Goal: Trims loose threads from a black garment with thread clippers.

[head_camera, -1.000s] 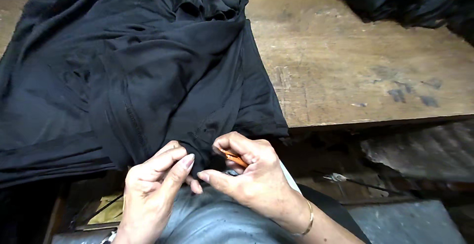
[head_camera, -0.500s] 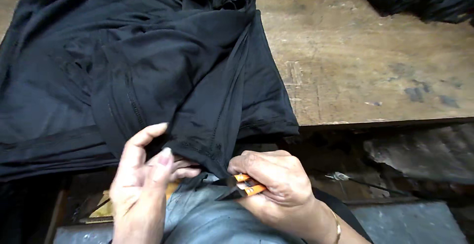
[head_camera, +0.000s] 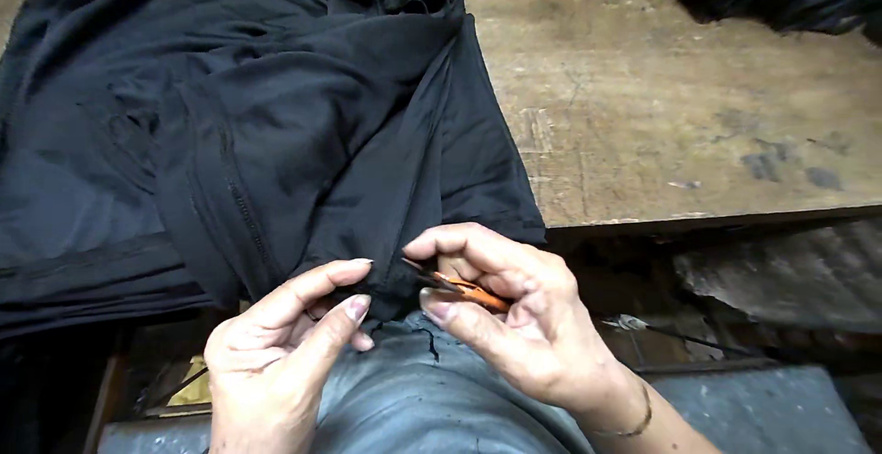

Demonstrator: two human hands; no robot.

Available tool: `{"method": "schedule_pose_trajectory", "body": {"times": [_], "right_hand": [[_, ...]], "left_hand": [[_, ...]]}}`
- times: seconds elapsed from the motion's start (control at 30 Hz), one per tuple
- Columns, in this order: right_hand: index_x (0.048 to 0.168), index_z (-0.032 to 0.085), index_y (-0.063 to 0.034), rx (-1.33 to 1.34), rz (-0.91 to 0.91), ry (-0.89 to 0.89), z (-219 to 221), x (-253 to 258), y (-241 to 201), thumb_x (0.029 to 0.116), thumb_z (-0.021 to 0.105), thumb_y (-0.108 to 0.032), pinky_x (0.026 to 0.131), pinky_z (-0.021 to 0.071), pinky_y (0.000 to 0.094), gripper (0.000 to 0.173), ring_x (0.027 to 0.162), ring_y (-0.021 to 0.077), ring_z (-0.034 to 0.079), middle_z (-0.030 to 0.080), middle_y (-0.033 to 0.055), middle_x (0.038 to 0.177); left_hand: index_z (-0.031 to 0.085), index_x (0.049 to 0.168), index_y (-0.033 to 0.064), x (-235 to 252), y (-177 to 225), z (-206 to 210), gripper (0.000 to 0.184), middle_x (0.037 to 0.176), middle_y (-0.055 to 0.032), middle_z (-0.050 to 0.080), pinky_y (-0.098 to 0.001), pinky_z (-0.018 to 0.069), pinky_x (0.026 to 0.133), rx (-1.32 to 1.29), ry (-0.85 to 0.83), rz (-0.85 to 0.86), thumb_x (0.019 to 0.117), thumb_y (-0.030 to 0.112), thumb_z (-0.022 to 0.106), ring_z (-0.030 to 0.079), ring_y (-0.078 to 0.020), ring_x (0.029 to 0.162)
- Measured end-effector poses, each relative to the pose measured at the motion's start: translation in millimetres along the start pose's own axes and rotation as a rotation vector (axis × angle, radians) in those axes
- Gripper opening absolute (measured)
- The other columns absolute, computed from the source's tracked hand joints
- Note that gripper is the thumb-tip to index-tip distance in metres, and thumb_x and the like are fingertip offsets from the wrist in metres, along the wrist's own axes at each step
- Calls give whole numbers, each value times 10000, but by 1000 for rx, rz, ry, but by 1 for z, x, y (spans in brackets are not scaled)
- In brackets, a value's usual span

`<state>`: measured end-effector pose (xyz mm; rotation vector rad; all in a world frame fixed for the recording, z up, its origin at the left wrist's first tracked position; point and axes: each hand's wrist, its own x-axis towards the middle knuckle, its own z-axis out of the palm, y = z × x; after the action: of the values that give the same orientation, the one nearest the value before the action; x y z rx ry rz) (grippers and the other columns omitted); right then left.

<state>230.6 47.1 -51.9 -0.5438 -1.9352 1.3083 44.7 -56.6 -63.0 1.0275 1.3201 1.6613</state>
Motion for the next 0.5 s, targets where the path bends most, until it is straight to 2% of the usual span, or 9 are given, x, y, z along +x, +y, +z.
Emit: {"method": "schedule_pose_trajectory", "body": {"times": [0.07, 0.13, 0.17, 0.27, 0.3, 0.37, 0.43, 0.5], "right_hand": [[1121, 676, 16, 32, 15, -4, 5, 7, -2, 909, 721, -69, 483, 431, 130, 233, 568, -3, 499, 566, -44, 700], [964, 696, 10, 24, -18, 24, 11, 11, -2, 894, 712, 12, 514, 485, 143, 72, 608, 20, 563, 628, -7, 738], [916, 685, 11, 11, -49, 46, 13, 12, -2, 887, 699, 35, 519, 483, 142, 41, 614, 22, 564, 622, 1, 734], [918, 670, -2, -222, -208, 88, 16, 7, -2, 889, 645, -8, 571, 495, 141, 38, 670, 17, 583, 627, 0, 769], [919, 679, -9, -338, -267, 90, 17, 4, -2, 906, 626, -35, 587, 505, 160, 61, 687, 34, 600, 640, 10, 777], [892, 684, -39, -501, -345, 66, 22, -5, -2, 942, 611, -75, 547, 465, 199, 95, 644, 71, 578, 607, 11, 719], [900, 694, -54, -548, -361, 25, 27, -13, 0, 963, 610, -95, 526, 448, 207, 113, 615, 80, 568, 595, 7, 689], [910, 693, -53, -523, -349, -1, 30, -20, 3, 973, 617, -106, 521, 453, 204, 112, 610, 80, 573, 603, 11, 689]], "left_hand": [[752, 1148, 40, -1, 0, 0, 236, 1037, -130, 740, -280, 627, 572, -4, -14, 3, 918, 14, 710, 701, -170, 655], [754, 1143, 34, -2, 1, 1, 229, 1041, -130, 741, -283, 628, 550, -8, -13, 16, 920, 9, 710, 699, -172, 629], [754, 1141, 31, -1, 2, 1, 224, 1039, -128, 742, -287, 632, 552, -11, -6, 20, 923, 9, 706, 703, -172, 631], [744, 1163, 32, -1, 4, 4, 232, 1025, -115, 741, -290, 640, 628, -43, 28, -15, 938, 30, 687, 715, -164, 695], [745, 1177, 38, -2, 4, 5, 254, 1007, -108, 747, -282, 636, 649, -66, 46, -43, 927, 50, 706, 714, -150, 704], [750, 1185, 45, -3, 4, 9, 330, 937, -105, 749, -255, 618, 648, -110, 71, -94, 858, 67, 788, 700, -126, 691], [746, 1194, 46, -4, 1, 12, 412, 881, -105, 744, -249, 624, 647, -122, 76, -121, 792, 47, 839, 705, -127, 683], [730, 1216, 35, -5, -2, 13, 467, 951, -125, 743, -276, 640, 694, -134, 60, -142, 763, -10, 837, 721, -155, 733]]}}
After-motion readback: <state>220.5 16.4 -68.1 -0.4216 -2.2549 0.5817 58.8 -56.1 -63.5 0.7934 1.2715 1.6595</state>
